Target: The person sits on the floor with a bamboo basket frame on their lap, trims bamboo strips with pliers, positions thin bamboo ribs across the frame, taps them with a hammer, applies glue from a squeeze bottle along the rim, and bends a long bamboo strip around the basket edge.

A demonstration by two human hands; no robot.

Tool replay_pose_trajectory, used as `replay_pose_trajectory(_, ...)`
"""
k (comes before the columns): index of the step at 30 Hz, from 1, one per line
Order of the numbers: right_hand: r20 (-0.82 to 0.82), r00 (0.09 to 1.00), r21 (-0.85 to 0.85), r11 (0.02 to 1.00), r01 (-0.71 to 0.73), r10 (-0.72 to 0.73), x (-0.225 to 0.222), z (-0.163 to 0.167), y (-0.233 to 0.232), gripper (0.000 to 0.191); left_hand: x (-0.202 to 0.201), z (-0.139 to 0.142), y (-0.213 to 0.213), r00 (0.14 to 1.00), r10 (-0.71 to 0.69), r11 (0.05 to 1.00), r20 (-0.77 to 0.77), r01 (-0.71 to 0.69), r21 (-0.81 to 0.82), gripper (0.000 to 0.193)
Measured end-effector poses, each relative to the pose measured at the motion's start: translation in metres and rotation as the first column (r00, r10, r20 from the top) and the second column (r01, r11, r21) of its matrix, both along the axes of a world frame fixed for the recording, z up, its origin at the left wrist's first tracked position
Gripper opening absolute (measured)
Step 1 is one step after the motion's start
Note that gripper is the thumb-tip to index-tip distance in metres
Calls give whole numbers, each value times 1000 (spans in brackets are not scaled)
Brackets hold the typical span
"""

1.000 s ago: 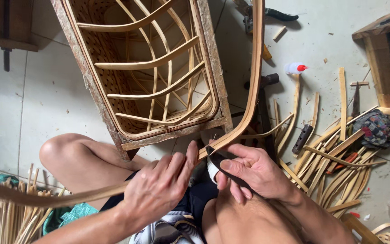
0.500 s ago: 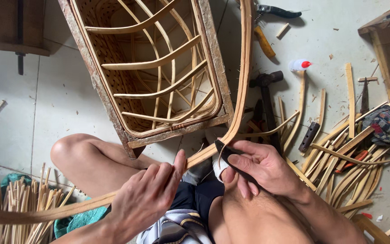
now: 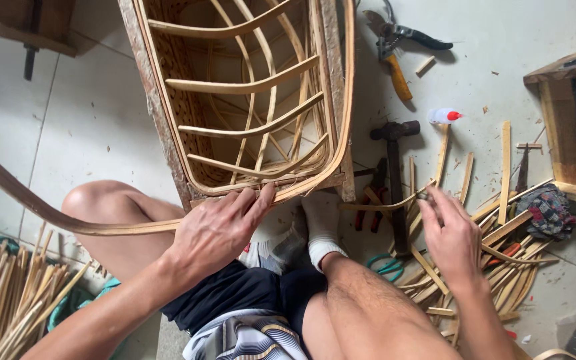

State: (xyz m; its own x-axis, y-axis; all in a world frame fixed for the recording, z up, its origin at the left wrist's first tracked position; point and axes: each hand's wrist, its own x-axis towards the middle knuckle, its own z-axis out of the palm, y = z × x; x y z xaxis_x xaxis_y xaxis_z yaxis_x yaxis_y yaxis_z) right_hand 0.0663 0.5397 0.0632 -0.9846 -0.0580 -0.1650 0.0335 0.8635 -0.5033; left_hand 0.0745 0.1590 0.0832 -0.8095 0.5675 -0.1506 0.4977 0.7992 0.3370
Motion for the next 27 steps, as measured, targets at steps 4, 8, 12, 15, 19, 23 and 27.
replay_pose_trajectory(4,-367,855,-180,874,-452,366,-2,17,-54,35,2,8,10,995,-81,996,55,82,-23,58)
replay_pose_trajectory(8,-340,717,-302,651,-696,608,-34,22,-87,23,18,21,6,996,-71,997,52,70,33,58)
replay_pose_trajectory(12,111,991,-965,245,90,77,-35,20,-86,13,42,22,-21,990,128,972,67,-138,192,56)
replay_pose_trajectory(15,201,965,-965,134,224,-168,-31,14,-77,12,69,6,-44,967,251,947,41,-254,195,51)
replay_pose_trajectory(19,44,984,-896,428,115,-172,-33,12,-75,7,114,-19,-118,852,523,844,-20,-515,151,46)
replay_pose_trajectory(23,-335,847,-161,860,-484,413,-40,7,-100,12,122,-51,-196,712,701,678,-48,-685,-267,41)
replay_pose_trajectory(27,-301,807,-80,830,-552,507,-43,-2,-127,15,111,-44,-210,638,650,658,-413,-745,-114,43)
